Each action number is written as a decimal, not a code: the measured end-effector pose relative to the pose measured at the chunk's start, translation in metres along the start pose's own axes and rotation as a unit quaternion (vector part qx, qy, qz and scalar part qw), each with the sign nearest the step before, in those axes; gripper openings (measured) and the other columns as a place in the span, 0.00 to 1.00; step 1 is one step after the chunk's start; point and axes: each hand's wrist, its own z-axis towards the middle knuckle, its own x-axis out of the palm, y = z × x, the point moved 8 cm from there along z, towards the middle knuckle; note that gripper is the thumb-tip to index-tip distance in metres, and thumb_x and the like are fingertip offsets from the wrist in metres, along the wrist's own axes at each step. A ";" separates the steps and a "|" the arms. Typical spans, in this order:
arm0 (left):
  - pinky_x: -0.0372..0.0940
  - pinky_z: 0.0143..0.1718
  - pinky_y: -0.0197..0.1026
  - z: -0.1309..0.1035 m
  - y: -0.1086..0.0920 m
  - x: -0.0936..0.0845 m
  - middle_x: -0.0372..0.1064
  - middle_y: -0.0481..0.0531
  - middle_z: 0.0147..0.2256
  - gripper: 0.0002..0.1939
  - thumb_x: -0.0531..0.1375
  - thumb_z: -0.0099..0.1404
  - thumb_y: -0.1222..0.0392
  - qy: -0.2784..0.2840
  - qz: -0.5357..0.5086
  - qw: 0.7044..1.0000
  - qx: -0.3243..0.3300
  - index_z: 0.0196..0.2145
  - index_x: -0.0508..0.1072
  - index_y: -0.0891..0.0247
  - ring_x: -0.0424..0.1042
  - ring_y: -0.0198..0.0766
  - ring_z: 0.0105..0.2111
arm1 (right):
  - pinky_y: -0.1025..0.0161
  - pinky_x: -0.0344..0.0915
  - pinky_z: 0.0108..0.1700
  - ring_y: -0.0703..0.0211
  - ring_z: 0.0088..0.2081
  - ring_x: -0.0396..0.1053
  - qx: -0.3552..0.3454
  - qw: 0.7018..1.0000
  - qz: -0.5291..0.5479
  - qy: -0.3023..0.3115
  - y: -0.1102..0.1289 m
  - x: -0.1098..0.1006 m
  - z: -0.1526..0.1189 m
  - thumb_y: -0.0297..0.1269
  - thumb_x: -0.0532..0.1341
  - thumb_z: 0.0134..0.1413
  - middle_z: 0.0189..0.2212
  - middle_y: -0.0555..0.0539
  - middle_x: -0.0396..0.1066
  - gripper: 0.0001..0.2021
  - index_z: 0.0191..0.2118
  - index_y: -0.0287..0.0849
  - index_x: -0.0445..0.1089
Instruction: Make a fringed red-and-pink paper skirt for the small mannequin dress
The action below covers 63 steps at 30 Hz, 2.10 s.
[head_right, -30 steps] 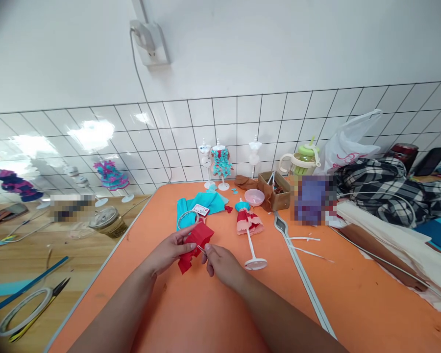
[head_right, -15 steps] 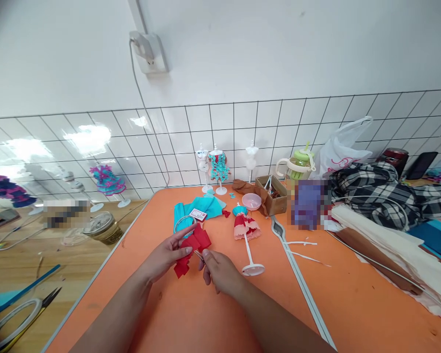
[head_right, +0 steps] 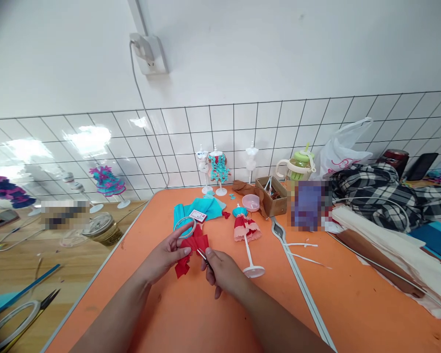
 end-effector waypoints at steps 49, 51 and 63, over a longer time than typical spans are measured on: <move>0.65 0.37 0.41 0.002 0.012 0.019 0.77 0.55 0.29 0.15 0.68 0.55 0.51 0.065 0.098 0.993 -0.013 0.32 0.80 0.67 0.73 0.40 0.32 | 0.71 0.50 0.16 0.70 0.16 0.43 0.010 0.995 0.065 0.071 0.006 0.009 -0.013 0.61 0.48 0.60 0.15 0.58 0.51 0.24 0.30 0.43 0.58; 0.65 0.38 0.41 0.002 0.013 0.021 0.78 0.55 0.30 0.14 0.67 0.55 0.51 0.071 0.097 0.993 -0.013 0.33 0.80 0.66 0.73 0.40 0.33 | 0.72 0.44 0.16 0.71 0.16 0.40 0.020 0.994 0.081 0.069 0.005 0.009 -0.012 0.61 0.48 0.60 0.15 0.59 0.48 0.24 0.29 0.43 0.57; 0.62 0.30 0.37 0.003 0.013 0.026 0.73 0.49 0.24 0.15 0.69 0.51 0.49 0.066 0.138 0.988 -0.024 0.25 0.79 0.66 0.67 0.35 0.27 | 0.72 0.36 0.17 0.70 0.17 0.37 0.055 0.994 0.089 0.042 0.002 0.008 -0.011 0.57 0.49 0.62 0.15 0.61 0.48 0.17 0.35 0.48 0.53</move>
